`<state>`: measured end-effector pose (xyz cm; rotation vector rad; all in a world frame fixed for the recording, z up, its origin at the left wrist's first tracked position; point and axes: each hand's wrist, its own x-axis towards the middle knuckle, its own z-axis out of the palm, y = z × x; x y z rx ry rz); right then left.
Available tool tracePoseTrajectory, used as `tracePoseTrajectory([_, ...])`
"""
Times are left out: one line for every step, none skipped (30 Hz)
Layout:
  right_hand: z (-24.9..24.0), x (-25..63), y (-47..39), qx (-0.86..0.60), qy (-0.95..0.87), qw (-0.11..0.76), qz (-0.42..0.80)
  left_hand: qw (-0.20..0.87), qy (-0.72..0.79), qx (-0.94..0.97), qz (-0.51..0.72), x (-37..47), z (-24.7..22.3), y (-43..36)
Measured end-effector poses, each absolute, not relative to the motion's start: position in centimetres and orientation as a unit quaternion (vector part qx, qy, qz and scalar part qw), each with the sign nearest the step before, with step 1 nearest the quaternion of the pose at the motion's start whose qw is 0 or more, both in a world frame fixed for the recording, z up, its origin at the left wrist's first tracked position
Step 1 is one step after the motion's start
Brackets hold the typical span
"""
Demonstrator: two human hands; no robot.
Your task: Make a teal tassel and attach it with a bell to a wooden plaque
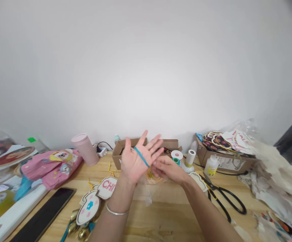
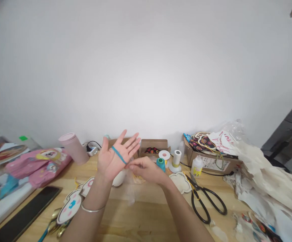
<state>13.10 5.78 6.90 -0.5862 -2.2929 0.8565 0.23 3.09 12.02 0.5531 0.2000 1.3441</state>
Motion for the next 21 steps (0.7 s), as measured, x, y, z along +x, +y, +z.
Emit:
tracePoseTrajectory([7.0,13.2,5.7,-0.213,-0.88,0.283,0.317,0.72,0.1,0.244,0.642,-0.3,11.8,3.5])
tracePoseTrajectory([7.2,13.3,5.6,-0.212,-0.898,0.267,0.279,0.702,0.11,0.239,0.662,-0.8,11.6,3.9])
tracePoseTrajectory([7.5,13.5,5.3,-0.217,-0.914,0.258,0.224,0.689,0.119,0.238,0.674,-1.1,11.4,4.3])
tracePoseTrajectory([7.9,13.6,5.0,-0.225,-0.926,0.253,0.167,0.681,0.127,0.24,0.68,-1.3,11.1,4.6])
tracePoseTrajectory([8.3,13.8,4.6,-0.232,-0.933,0.252,0.113,0.678,0.136,0.244,0.68,-1.4,10.8,4.9])
tracePoseTrajectory([8.7,14.0,4.2,-0.239,-0.936,0.25,0.067,0.678,0.145,0.249,0.676,-1.3,10.4,5.2])
tracePoseTrajectory([9.1,14.2,3.8,-0.244,-0.936,0.25,0.032,0.683,0.155,0.253,0.668,-1.1,10.1,5.3])
tracePoseTrajectory([9.4,14.4,3.6,-0.25,-0.935,0.252,0.007,0.693,0.17,0.257,0.651,-0.8,9.7,5.4])
tracePoseTrajectory([9.7,14.7,3.4,-0.256,-0.932,0.257,-0.009,0.714,0.187,0.262,0.622,-0.5,9.4,5.3])
tracePoseTrajectory([10.0,15.0,3.4,-0.262,-0.928,0.265,-0.019,0.74,0.203,0.27,0.582,0.0,9.1,5.2])
tracePoseTrajectory([10.1,15.4,3.5,-0.269,-0.922,0.276,-0.024,0.768,0.216,0.283,0.533,0.4,8.9,4.9])
tracePoseTrajectory([10.3,15.8,3.6,-0.278,-0.916,0.287,-0.027,0.793,0.222,0.3,0.481,0.8,8.8,4.6])
tracePoseTrajectory([10.3,16.2,3.9,-0.285,-0.911,0.297,-0.028,0.812,0.223,0.324,0.431,1.2,8.7,4.3])
tracePoseTrajectory([10.4,16.6,4.2,-0.291,-0.905,0.308,-0.027,0.823,0.218,0.353,0.387,1.6,8.7,3.9])
tracePoseTrajectory([10.4,16.9,4.5,-0.297,-0.899,0.319,-0.022,0.828,0.21,0.387,0.348,1.9,8.8,3.6])
tracePoseTrajectory([10.4,17.3,4.9,-0.304,-0.893,0.331,-0.012,0.827,0.203,0.421,0.313,2.1,8.9,3.3])
tracePoseTrajectory([10.4,17.6,5.3,-0.31,-0.888,0.341,0.004,0.823,0.196,0.454,0.279,2.2,9.0,3.0])
tracePoseTrajectory([10.3,17.7,5.6,-0.314,-0.882,0.35,0.025,0.819,0.188,0.483,0.246,2.2,9.1,2.8])
tracePoseTrajectory([10.3,17.8,6.0,-0.315,-0.878,0.357,0.051,0.815,0.18,0.507,0.214,2.2,9.3,2.7])
tracePoseTrajectory([10.2,17.8,6.3,-0.313,-0.876,0.359,0.077,0.815,0.169,0.521,0.187,2.1,9.4,2.6])
tracePoseTrajectory([10.1,17.7,6.6,-0.309,-0.875,0.357,0.102,0.819,0.154,0.527,0.165,2.0,9.4,2.6])
